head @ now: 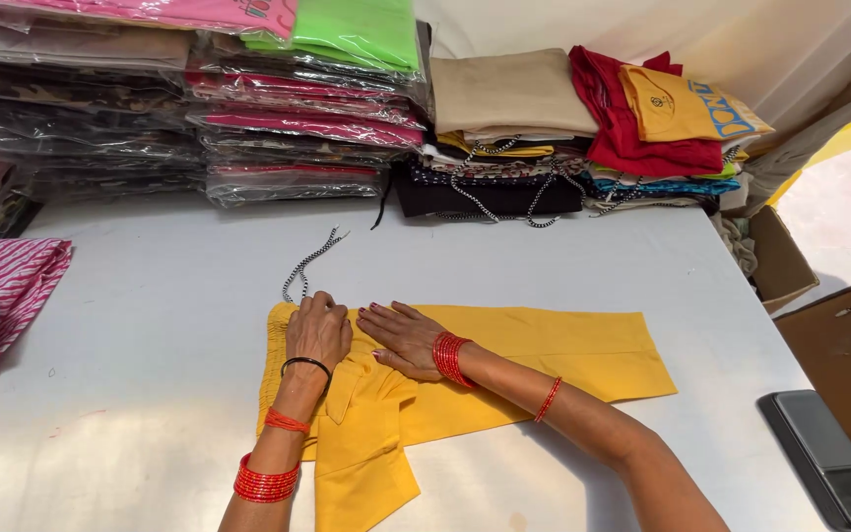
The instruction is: The person unfolds a yellow pair of shorts on a white table, smooths the fabric, and folds it into a compact rectangle. The person then places the folded shorts on a stack of other folded garments.
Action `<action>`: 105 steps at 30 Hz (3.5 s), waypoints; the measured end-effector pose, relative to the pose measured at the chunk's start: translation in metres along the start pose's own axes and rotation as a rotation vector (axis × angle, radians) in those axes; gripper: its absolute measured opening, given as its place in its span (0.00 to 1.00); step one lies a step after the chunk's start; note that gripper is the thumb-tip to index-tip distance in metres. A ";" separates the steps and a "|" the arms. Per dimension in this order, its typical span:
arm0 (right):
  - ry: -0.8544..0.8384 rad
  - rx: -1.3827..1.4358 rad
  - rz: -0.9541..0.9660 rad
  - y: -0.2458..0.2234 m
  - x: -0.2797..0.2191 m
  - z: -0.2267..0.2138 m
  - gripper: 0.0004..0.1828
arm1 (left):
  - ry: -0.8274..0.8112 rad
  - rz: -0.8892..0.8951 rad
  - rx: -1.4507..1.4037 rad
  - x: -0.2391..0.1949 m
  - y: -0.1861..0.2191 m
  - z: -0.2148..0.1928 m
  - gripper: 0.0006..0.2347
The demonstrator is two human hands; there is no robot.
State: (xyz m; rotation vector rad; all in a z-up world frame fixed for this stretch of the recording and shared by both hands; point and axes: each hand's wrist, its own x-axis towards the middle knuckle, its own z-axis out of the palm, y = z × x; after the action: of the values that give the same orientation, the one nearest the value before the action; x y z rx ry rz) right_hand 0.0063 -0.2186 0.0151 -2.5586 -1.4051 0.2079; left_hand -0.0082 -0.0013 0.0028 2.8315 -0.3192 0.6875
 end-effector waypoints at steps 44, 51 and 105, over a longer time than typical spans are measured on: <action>0.016 -0.134 0.350 0.005 -0.147 -0.018 0.46 | -0.024 -0.074 0.033 -0.007 -0.014 0.023 0.08; 0.057 -0.200 0.733 0.071 -0.241 -0.023 0.44 | -0.034 -0.060 0.023 -0.006 -0.011 0.018 0.08; 0.122 -0.259 0.944 0.159 -0.318 0.001 0.44 | -0.509 0.391 -0.303 -0.109 0.204 -0.066 0.33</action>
State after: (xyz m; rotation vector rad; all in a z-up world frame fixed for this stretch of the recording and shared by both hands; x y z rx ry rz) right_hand -0.0337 -0.5699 -0.0194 -3.1752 -0.0922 0.0025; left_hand -0.1833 -0.1619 0.0391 2.6224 -0.9840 -0.0477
